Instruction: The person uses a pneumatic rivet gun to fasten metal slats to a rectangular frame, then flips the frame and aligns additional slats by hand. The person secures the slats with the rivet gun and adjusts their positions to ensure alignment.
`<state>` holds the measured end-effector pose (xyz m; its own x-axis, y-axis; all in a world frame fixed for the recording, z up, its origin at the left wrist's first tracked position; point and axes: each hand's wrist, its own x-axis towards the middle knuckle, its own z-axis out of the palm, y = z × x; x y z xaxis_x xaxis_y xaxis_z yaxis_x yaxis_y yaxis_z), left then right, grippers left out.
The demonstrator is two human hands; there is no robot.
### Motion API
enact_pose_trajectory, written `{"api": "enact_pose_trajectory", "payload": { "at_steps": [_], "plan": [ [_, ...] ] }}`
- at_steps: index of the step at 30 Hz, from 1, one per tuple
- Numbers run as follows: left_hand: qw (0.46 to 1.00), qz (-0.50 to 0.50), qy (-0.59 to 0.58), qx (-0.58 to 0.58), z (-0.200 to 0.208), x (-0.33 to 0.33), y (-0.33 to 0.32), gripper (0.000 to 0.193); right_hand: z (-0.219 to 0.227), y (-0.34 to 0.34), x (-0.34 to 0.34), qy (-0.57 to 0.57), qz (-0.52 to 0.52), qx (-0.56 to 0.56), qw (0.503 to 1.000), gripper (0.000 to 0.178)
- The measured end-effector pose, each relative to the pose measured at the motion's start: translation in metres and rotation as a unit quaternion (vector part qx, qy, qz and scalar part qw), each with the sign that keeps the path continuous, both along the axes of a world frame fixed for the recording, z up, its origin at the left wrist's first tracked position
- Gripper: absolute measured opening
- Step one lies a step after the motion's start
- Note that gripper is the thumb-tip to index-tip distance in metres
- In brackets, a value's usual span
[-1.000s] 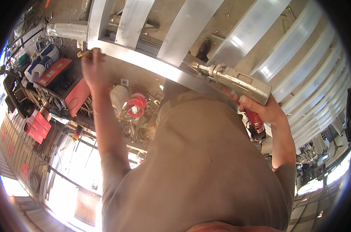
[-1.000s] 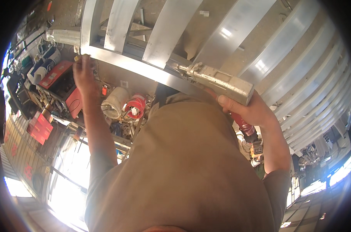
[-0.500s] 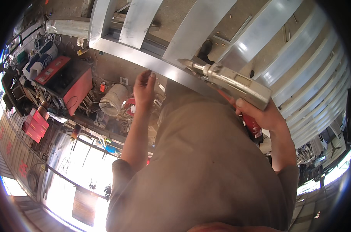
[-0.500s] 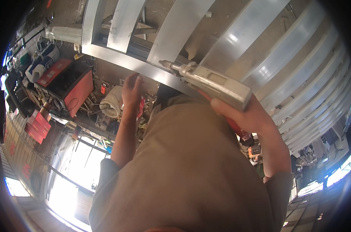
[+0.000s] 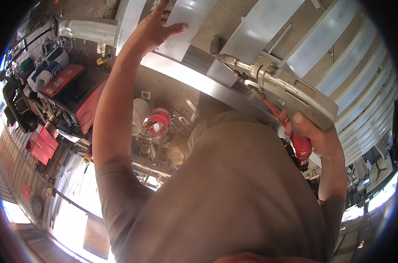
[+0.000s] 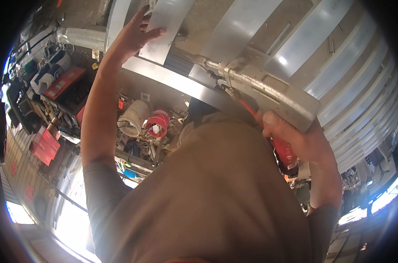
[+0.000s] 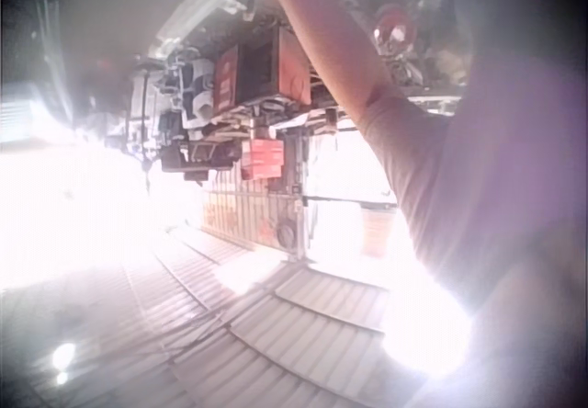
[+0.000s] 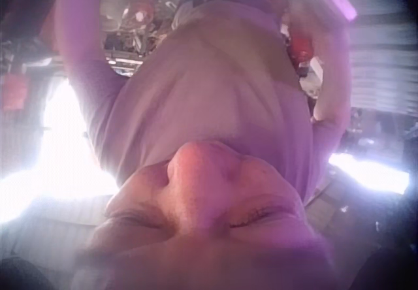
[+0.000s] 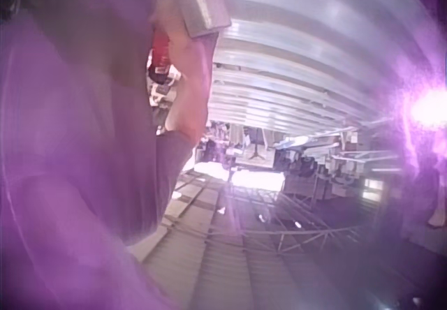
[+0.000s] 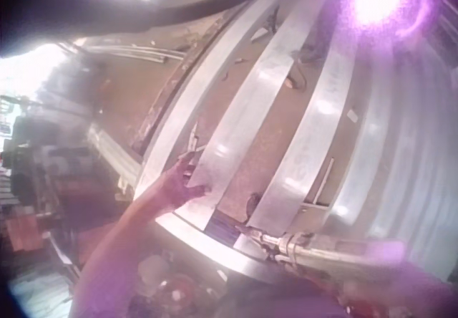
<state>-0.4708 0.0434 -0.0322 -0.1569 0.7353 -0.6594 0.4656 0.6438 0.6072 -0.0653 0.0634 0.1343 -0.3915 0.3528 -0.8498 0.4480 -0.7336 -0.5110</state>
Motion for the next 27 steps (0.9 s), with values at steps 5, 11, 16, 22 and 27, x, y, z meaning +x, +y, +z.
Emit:
{"api": "enact_pose_trajectory", "payload": {
  "at_steps": [5, 11, 16, 22, 27],
  "plan": [
    [0.989, -0.048, 0.074, 0.123, -0.015, 0.002, -0.025, 0.076, -0.034, 0.013, -0.005, 0.01, 0.062, -0.049, 0.997, 0.049],
    [0.955, 0.196, 0.142, 0.173, -0.001, 0.013, -0.098, 0.044, -0.055, 0.016, 0.002, 0.017, 0.088, -0.08, 0.993, 0.049],
    [0.925, 0.342, 0.024, 0.163, -0.016, 0.059, -0.181, 0.026, -0.062, 0.012, 0.005, 0.042, 0.079, -0.093, 0.992, 0.05],
    [0.929, 0.348, 0.0, 0.13, -0.016, 0.106, -0.208, 0.023, -0.061, 0.015, 0.014, 0.023, 0.1, -0.095, 0.99, 0.047],
    [0.93, 0.222, 0.213, 0.202, 0.009, 0.055, -0.148, 0.028, -0.044, 0.012, 0.006, 0.042, 0.05, -0.061, 0.996, 0.048]
  ]
}}
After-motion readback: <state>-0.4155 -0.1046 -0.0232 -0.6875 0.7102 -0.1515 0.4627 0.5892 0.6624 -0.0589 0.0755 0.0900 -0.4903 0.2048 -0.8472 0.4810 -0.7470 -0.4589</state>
